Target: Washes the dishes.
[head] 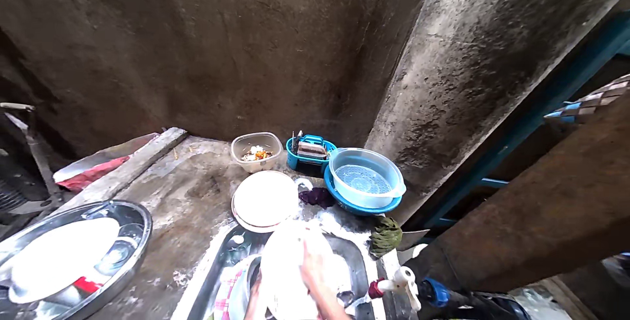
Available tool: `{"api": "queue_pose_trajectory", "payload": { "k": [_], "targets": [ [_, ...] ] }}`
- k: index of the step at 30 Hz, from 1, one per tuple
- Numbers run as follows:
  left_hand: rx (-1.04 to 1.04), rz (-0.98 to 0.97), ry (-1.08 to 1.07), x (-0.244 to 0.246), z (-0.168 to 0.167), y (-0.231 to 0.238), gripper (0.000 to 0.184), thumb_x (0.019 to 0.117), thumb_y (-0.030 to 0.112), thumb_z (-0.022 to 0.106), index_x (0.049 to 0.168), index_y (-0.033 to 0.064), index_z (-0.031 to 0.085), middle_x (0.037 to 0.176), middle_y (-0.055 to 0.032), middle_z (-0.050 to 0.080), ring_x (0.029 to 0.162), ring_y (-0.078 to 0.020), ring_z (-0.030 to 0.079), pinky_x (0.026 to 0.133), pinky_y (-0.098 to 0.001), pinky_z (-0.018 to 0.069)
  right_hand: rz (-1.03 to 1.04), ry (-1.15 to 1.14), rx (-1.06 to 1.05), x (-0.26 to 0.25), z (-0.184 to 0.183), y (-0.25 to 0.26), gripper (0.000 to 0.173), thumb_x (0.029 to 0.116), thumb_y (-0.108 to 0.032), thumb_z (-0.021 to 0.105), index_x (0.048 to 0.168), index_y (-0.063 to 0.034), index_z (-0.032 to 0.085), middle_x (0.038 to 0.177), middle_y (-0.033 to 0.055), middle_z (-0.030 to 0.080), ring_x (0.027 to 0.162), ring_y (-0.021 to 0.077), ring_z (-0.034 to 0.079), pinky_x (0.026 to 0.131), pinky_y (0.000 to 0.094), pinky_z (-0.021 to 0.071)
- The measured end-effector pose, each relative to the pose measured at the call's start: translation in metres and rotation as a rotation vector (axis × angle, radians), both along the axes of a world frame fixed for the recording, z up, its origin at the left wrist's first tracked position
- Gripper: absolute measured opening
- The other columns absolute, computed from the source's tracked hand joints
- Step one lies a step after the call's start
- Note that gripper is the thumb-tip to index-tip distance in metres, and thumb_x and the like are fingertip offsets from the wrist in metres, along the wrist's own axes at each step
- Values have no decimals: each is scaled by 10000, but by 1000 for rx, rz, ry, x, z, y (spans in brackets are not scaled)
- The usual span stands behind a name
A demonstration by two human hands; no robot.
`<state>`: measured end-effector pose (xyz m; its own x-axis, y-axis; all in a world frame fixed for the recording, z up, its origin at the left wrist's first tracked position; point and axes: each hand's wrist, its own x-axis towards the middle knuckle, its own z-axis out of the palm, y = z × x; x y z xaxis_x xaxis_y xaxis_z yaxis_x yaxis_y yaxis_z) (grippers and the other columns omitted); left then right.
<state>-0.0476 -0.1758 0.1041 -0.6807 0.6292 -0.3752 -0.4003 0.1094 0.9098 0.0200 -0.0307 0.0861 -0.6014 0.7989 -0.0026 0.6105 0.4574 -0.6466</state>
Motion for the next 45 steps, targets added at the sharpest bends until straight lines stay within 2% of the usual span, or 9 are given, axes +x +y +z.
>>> {"api": "queue_pose_trajectory", "payload": {
  "k": [6, 10, 16, 20, 25, 32, 37, 41, 45],
  "targets": [
    [-49, 56, 30, -36, 15, -5, 489, 1140, 243, 212, 1478, -76, 366, 1373, -228, 516, 1185, -199, 542, 1023, -374, 455, 406, 22, -81, 30, 9, -68, 436, 972, -226, 636, 1319, 38, 645, 1179, 269, 699, 1120, 427, 676, 963, 603, 516],
    [-37, -64, 99, -25, 19, -4, 494, 1134, 216, 196, 1474, -97, 372, 1412, -255, 496, 1234, -217, 530, 1060, -375, 434, 142, -236, -73, 36, 1, -19, 536, 1008, -127, 518, 1530, -27, 452, 1459, 285, 533, 1387, 451, 479, 1166, 592, 338],
    [-10, 33, 33, -17, 14, 13, 495, 1138, 264, 198, 1443, -70, 398, 1263, -190, 547, 1074, -161, 559, 930, -338, 479, 357, 112, -28, 14, 22, -80, 330, 994, -107, 592, 1272, 58, 661, 1214, 264, 687, 1150, 411, 668, 996, 568, 517],
    [4, 31, 106, -27, 24, 2, 478, 1130, 173, 203, 1476, -131, 333, 1444, -274, 452, 1262, -198, 503, 1086, -343, 406, 155, 250, 432, 67, -31, -45, 201, 703, -6, 796, 901, 29, 784, 836, 234, 738, 800, 438, 732, 742, 598, 584],
    [-46, -106, 136, -4, 8, 9, 477, 1132, 212, 245, 1341, -139, 492, 1229, -243, 572, 1077, -199, 558, 960, -366, 463, -127, 313, 33, 9, -9, -1, 322, 992, -86, 583, 1226, 120, 664, 1267, 317, 646, 1237, 434, 606, 1092, 534, 445],
    [-24, -46, 12, -33, 35, 7, 432, 1130, 170, 234, 1442, -86, 391, 1309, -200, 543, 1116, -158, 558, 979, -325, 474, 457, 236, 200, 45, -6, -71, 399, 736, -100, 819, 1083, 70, 721, 980, 232, 734, 910, 404, 730, 768, 585, 586],
    [22, -255, 88, -34, 14, 46, 653, 1110, 452, 85, 1613, 70, 252, 1622, -191, 343, 1462, -305, 390, 1147, -505, 368, -21, 675, 177, 58, 28, -69, 262, 744, -19, 736, 932, 161, 707, 836, 189, 737, 785, 160, 715, 792, 306, 577],
    [160, -37, 366, -41, -12, 63, 624, 1046, 168, 417, 1578, -87, 213, 1621, -343, 211, 1513, -424, 248, 1240, -490, 212, -366, 1061, -219, 62, 52, -35, 369, 714, 23, 742, 1042, 142, 619, 894, 50, 717, 838, -16, 671, 790, 184, 574],
    [240, 90, -22, -37, 0, 44, 401, 1120, 174, 349, 1427, -66, 440, 1337, -170, 589, 1158, -122, 613, 985, -299, 520, -600, 962, -279, 57, 53, 7, 155, 951, 39, 595, 1068, 136, 625, 925, 115, 668, 852, 60, 633, 809, 226, 540]
  ]
}}
